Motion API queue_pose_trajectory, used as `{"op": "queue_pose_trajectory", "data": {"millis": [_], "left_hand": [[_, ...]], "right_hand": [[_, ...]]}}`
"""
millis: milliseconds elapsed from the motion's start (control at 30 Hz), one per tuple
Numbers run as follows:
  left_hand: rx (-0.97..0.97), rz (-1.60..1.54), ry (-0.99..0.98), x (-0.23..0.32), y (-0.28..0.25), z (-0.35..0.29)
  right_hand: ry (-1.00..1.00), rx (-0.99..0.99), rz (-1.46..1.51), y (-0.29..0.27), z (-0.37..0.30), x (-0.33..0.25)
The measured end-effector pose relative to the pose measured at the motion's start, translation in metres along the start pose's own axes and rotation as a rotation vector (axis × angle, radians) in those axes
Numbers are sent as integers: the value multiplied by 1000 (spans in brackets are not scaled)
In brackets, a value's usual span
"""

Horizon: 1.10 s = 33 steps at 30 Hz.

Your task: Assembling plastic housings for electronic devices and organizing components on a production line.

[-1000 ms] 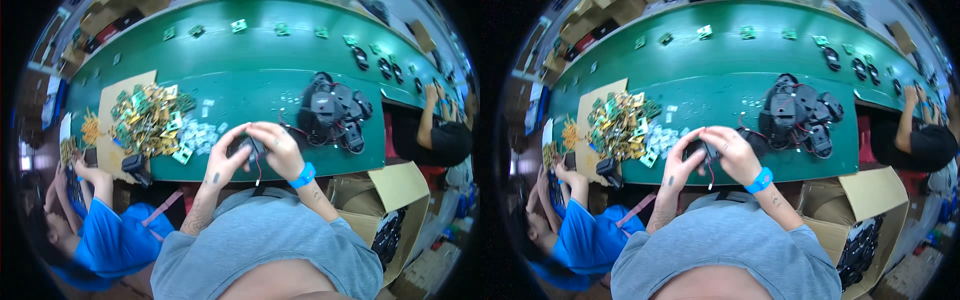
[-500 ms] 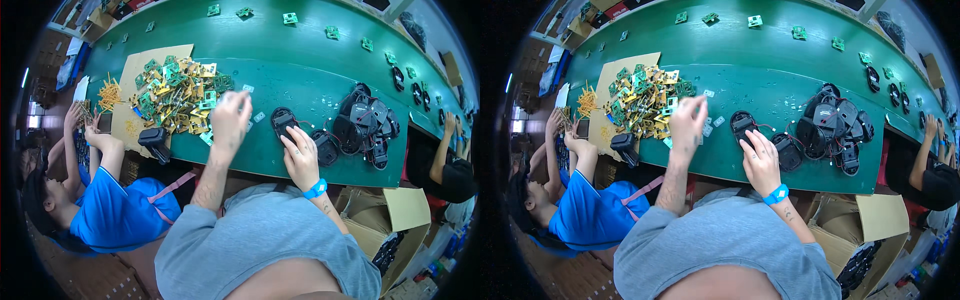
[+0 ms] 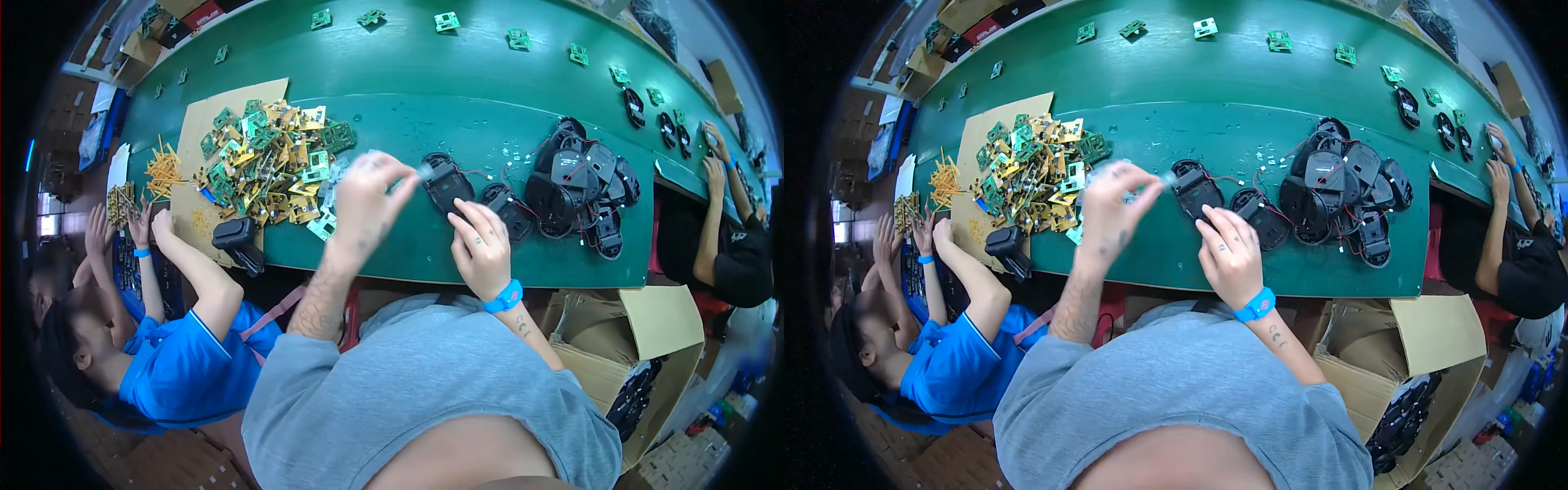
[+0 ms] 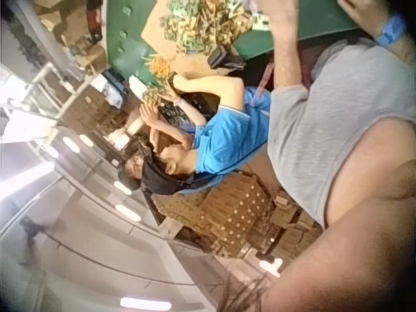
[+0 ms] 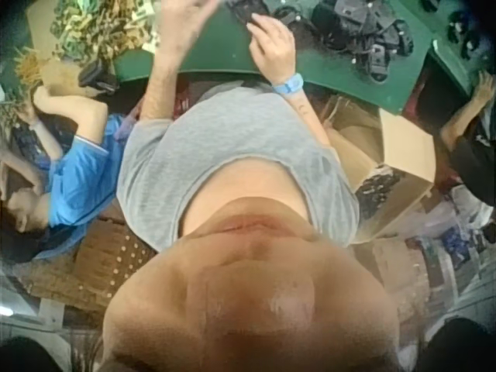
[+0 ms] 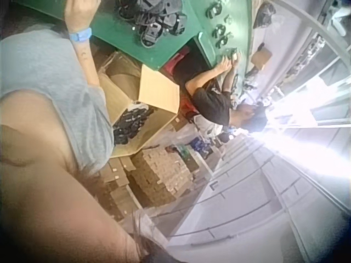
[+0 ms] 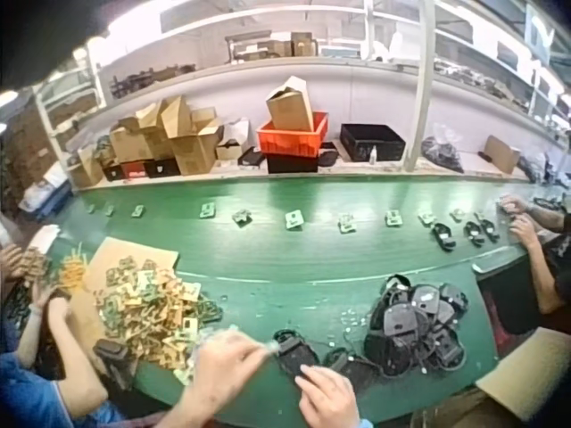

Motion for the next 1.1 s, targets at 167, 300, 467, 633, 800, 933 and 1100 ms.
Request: {"op": "queue_pose_trajectory", "data": {"millis": [167,300,467,633,800,933,1100], "left_hand": [[35,140,58,18,33,-8],[1,183,35,13,43,-6],[-19,240,74,13,49,-6],[9,277,50,15,50,-5],[35,179,-15,13,51,-9],[66,-18,-56,13,44,-3],[-134,-41,-4,-5,20,38]], "right_hand": [[-3,-54,115,3,-3,-6],[-25,-70,121,1,-1,-7],[-11,-79,141,2,-1,-6],[-20,-82,153,0,1,-6],[9,-81,182,-2,3,-9],[7,-76,182,-1,1,-7],[-17,-33,220,-4,3,-10]]}}
Point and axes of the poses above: each hand's wrist, its own z-axis towards the middle knuckle, its own y-axis out of the palm, x = y × z, the point moved 2 cm from there along z, towards the middle knuckle, and after that the axes turned 10 degrees about -x, right-handed, at the moved point
